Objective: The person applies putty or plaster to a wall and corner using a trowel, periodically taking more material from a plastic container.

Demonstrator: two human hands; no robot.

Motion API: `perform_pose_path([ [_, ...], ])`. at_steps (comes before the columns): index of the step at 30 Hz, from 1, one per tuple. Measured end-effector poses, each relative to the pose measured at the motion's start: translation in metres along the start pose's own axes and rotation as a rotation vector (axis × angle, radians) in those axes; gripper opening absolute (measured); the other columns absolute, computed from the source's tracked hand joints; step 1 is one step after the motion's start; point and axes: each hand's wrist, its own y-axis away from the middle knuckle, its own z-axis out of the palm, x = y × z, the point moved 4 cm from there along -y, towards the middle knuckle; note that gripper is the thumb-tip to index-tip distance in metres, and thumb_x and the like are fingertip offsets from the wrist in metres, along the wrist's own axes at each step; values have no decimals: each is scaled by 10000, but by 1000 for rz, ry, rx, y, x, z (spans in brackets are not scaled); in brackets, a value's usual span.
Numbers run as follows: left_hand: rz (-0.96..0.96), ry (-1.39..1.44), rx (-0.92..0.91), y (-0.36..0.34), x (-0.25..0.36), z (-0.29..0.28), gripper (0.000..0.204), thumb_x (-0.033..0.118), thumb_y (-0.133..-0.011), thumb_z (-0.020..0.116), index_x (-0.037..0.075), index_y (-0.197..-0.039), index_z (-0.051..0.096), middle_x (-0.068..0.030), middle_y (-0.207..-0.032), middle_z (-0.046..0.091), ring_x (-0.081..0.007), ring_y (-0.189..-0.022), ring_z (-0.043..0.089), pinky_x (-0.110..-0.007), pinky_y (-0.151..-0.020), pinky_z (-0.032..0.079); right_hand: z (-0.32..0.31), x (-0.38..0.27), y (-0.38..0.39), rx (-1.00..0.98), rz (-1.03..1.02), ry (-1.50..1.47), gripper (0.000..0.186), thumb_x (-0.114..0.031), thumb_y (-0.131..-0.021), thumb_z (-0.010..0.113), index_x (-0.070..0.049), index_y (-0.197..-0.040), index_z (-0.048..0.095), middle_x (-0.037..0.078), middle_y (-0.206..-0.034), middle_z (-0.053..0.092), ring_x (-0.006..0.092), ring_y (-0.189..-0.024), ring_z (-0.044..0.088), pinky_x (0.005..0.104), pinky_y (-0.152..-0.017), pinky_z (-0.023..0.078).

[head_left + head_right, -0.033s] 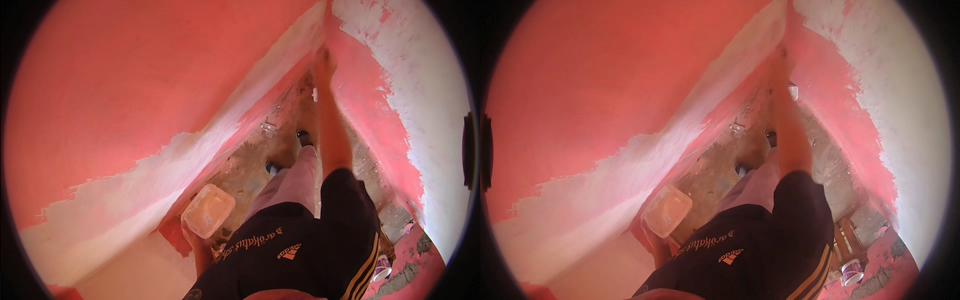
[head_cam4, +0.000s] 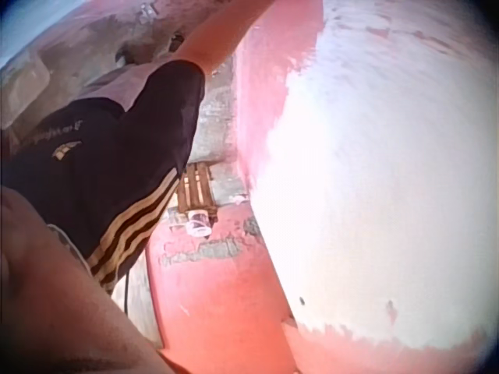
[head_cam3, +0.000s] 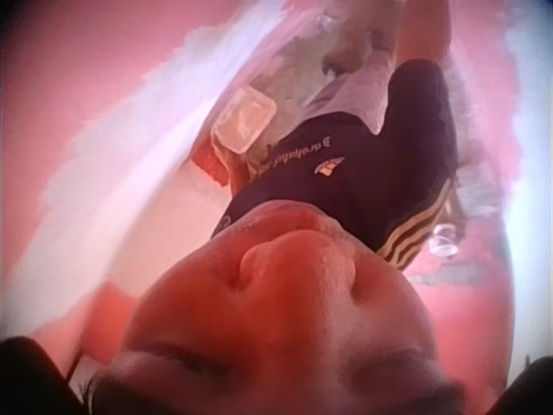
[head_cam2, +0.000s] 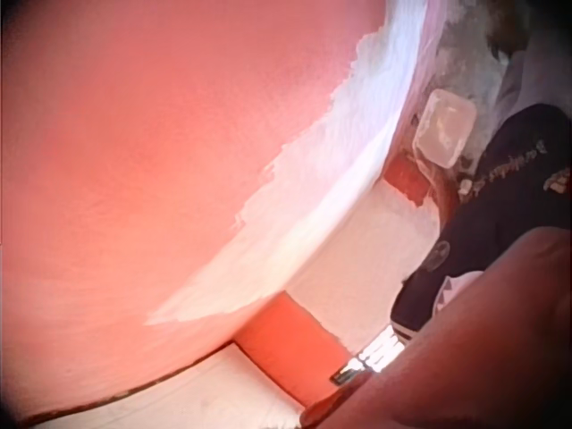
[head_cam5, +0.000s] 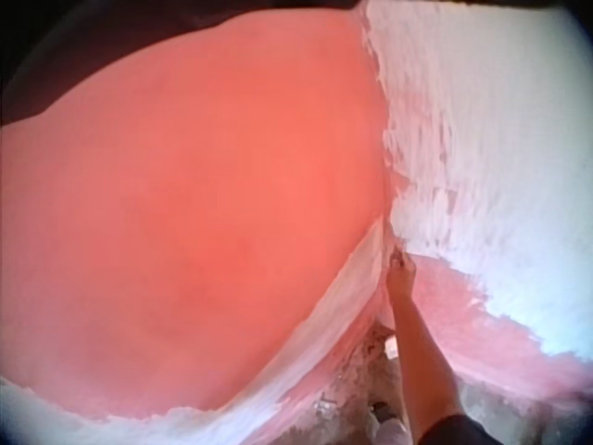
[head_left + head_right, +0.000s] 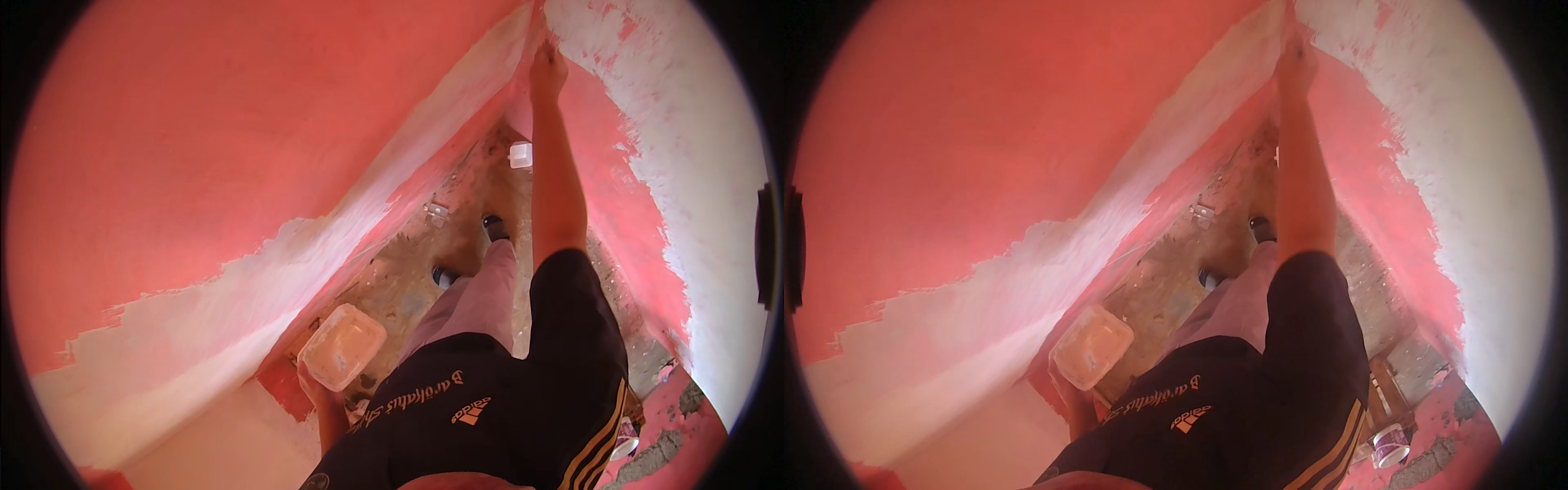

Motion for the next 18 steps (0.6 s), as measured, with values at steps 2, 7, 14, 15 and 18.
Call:
perform_pose_path([
  [2,-74,9,10,-1,-9,1,327,231,-988,534,-10,-1195,612,-107,-1135,644,-180,-1002,641,-316,-833,545,21,1,-47,110,-266,-67,322,-233,-1010,501,49,-903,613,98,-772,622,189,-737,574,366,-676,465],
  [7,-76,121,40,1,1,8,415,328,-1036,430,13,-1268,570,-114,-1194,629,-219,-1066,640,-349,-886,553,72,12,106,-42,-104,341,220,-170,-1001,511,-3,-1060,641,161,-823,663,232,-739,616,386,-676,489],
  [14,-115,506,45,-9,8,30,405,314,-1025,460,8,-1264,575,-106,-1165,641,-215,-1045,646,-343,-896,547,36,-34,320,-785,287,-2,373,-82,-976,547,-26,-1342,598,160,-865,684,199,-811,636,343,-763,504],
  [15,-101,448,35,-8,16,33,397,301,-1020,475,7,-1267,573,-109,-1176,637,-212,-1052,642,-341,-897,546,31,-22,278,-690,240,109,343,-113,-988,533,-19,-1309,609,154,-899,680,217,-845,636,356,-794,499],
  [18,-62,278,-18,-3,45,47,378,260,-1004,521,2,-1277,567,-117,-1209,624,-202,-1072,630,-338,-902,541,27,3,84,-240,80,439,317,-207,-1023,492,2,-1209,641,137,-1001,669,269,-945,637,397,-886,487],
])
